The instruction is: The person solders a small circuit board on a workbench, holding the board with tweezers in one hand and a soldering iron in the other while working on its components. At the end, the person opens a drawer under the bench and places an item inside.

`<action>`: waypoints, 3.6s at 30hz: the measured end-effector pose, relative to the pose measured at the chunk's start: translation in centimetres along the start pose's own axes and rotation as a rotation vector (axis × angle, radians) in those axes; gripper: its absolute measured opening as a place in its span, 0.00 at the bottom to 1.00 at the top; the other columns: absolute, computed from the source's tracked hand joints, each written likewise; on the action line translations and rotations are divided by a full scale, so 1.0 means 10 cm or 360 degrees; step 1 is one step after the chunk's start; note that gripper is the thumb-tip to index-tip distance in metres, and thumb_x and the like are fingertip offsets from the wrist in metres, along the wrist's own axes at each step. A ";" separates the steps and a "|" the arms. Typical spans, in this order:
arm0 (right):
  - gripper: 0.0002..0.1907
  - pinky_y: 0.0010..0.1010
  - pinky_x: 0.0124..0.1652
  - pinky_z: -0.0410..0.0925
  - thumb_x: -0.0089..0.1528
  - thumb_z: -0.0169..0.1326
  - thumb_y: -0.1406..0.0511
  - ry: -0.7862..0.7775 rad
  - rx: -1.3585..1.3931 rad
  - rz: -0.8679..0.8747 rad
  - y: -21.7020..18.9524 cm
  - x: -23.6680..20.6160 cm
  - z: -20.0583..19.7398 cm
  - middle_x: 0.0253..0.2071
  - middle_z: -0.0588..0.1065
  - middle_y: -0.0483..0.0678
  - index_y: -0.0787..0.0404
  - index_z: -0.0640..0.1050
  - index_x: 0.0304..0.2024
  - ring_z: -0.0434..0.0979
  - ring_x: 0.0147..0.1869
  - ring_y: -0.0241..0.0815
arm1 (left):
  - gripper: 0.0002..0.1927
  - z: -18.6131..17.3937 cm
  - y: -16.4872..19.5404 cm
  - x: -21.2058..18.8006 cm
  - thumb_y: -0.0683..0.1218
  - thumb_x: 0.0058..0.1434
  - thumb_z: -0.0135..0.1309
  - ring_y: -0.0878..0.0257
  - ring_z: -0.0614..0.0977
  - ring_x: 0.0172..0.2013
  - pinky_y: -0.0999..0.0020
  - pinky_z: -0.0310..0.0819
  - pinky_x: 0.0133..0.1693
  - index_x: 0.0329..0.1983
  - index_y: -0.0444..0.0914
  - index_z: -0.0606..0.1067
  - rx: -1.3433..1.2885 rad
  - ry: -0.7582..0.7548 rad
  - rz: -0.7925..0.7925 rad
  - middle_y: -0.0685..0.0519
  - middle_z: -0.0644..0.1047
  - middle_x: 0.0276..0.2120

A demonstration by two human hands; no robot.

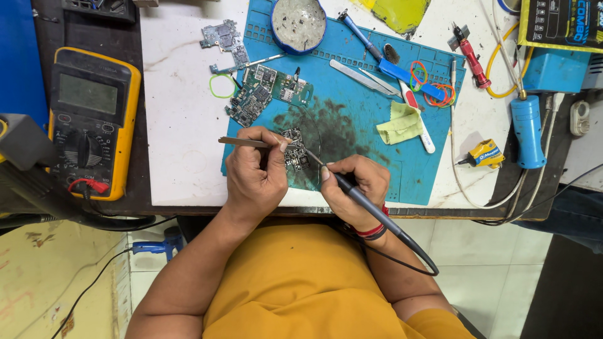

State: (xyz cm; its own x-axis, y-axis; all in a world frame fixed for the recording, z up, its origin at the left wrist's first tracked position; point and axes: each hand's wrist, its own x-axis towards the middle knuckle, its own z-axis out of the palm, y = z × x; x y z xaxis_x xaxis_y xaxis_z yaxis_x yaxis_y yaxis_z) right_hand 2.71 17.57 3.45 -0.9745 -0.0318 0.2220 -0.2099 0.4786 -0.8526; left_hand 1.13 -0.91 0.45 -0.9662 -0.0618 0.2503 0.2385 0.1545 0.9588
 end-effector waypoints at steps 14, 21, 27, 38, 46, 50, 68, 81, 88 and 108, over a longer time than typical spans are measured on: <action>0.05 0.23 0.28 0.63 0.57 0.63 0.73 -0.0003 0.0000 0.0013 -0.02 0.01 0.00 0.25 0.75 0.45 0.65 0.78 0.33 0.72 0.26 0.31 | 0.10 0.00 -0.02 0.00 0.34 0.72 0.51 0.65 0.85 0.36 0.74 0.81 0.36 0.50 0.33 0.63 -0.0021 -0.0020 0.0007 0.45 0.80 0.39; 0.05 0.23 0.29 0.63 0.57 0.63 0.73 -0.0004 -0.0016 -0.0007 -0.02 0.01 0.00 0.25 0.76 0.45 0.64 0.78 0.33 0.73 0.26 0.32 | 0.10 0.01 -0.01 -0.01 0.34 0.72 0.51 0.65 0.85 0.36 0.74 0.81 0.36 0.50 0.33 0.63 -0.0037 -0.0014 -0.0014 0.45 0.80 0.39; 0.05 0.23 0.29 0.63 0.57 0.64 0.73 0.0000 -0.0019 -0.0005 -0.03 0.01 -0.01 0.25 0.75 0.45 0.64 0.79 0.33 0.73 0.25 0.32 | 0.10 0.00 -0.01 0.00 0.34 0.72 0.51 0.65 0.85 0.37 0.74 0.81 0.36 0.50 0.33 0.63 -0.0031 -0.0018 0.0003 0.45 0.80 0.39; 0.05 0.23 0.29 0.64 0.57 0.63 0.73 -0.0004 0.0010 0.0017 -0.04 0.01 0.00 0.25 0.76 0.45 0.64 0.78 0.33 0.74 0.26 0.32 | 0.10 0.00 0.01 0.00 0.34 0.72 0.51 0.65 0.85 0.38 0.74 0.82 0.37 0.50 0.33 0.64 -0.0040 -0.0020 -0.0012 0.46 0.80 0.39; 0.06 0.23 0.29 0.63 0.57 0.64 0.73 0.0003 0.0000 0.0016 -0.04 0.01 0.00 0.25 0.76 0.45 0.64 0.78 0.32 0.73 0.26 0.32 | 0.10 0.00 0.01 0.00 0.34 0.72 0.52 0.65 0.85 0.37 0.74 0.81 0.36 0.49 0.34 0.64 -0.0031 -0.0017 -0.0036 0.46 0.80 0.39; 0.06 0.24 0.29 0.63 0.57 0.64 0.73 -0.0010 -0.0025 -0.0002 -0.03 0.01 -0.01 0.25 0.75 0.45 0.64 0.78 0.32 0.73 0.26 0.32 | 0.10 0.00 0.01 0.00 0.34 0.72 0.52 0.66 0.85 0.37 0.74 0.81 0.36 0.50 0.33 0.64 -0.0043 -0.0012 -0.0043 0.46 0.80 0.39; 0.05 0.23 0.29 0.63 0.57 0.63 0.73 -0.0012 0.0002 -0.0007 -0.05 0.02 -0.01 0.26 0.76 0.45 0.65 0.78 0.33 0.73 0.26 0.31 | 0.10 0.00 -0.01 0.00 0.34 0.72 0.51 0.66 0.84 0.37 0.75 0.81 0.36 0.50 0.34 0.64 -0.0043 -0.0027 -0.0015 0.46 0.80 0.39; 0.05 0.23 0.29 0.63 0.57 0.64 0.73 -0.0011 -0.0009 -0.0001 -0.05 0.02 0.00 0.26 0.76 0.45 0.64 0.78 0.33 0.73 0.26 0.32 | 0.09 0.00 0.00 -0.01 0.34 0.72 0.52 0.66 0.84 0.35 0.75 0.80 0.35 0.49 0.34 0.64 -0.0024 -0.0025 -0.0049 0.46 0.80 0.39; 0.06 0.23 0.29 0.64 0.57 0.63 0.73 -0.0006 -0.0004 -0.0017 -0.05 0.02 0.00 0.27 0.77 0.45 0.64 0.78 0.33 0.75 0.27 0.32 | 0.09 0.00 0.00 0.00 0.34 0.72 0.52 0.67 0.84 0.35 0.75 0.80 0.35 0.49 0.34 0.64 -0.0030 -0.0022 -0.0064 0.46 0.80 0.39; 0.05 0.23 0.29 0.64 0.57 0.64 0.74 0.0000 -0.0014 0.0000 -0.05 0.03 0.01 0.26 0.76 0.46 0.65 0.79 0.34 0.75 0.27 0.33 | 0.10 0.00 0.00 0.00 0.34 0.72 0.52 0.66 0.84 0.36 0.75 0.81 0.36 0.50 0.34 0.64 -0.0045 -0.0018 -0.0041 0.46 0.80 0.39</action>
State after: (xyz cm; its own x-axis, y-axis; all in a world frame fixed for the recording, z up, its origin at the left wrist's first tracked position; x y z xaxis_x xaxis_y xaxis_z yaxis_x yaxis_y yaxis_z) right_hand 2.54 17.26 3.86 -0.9745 -0.0321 0.2221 -0.2094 0.4861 -0.8484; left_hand 1.11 -0.89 0.40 -0.9730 -0.0544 0.2243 0.2162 0.1250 0.9683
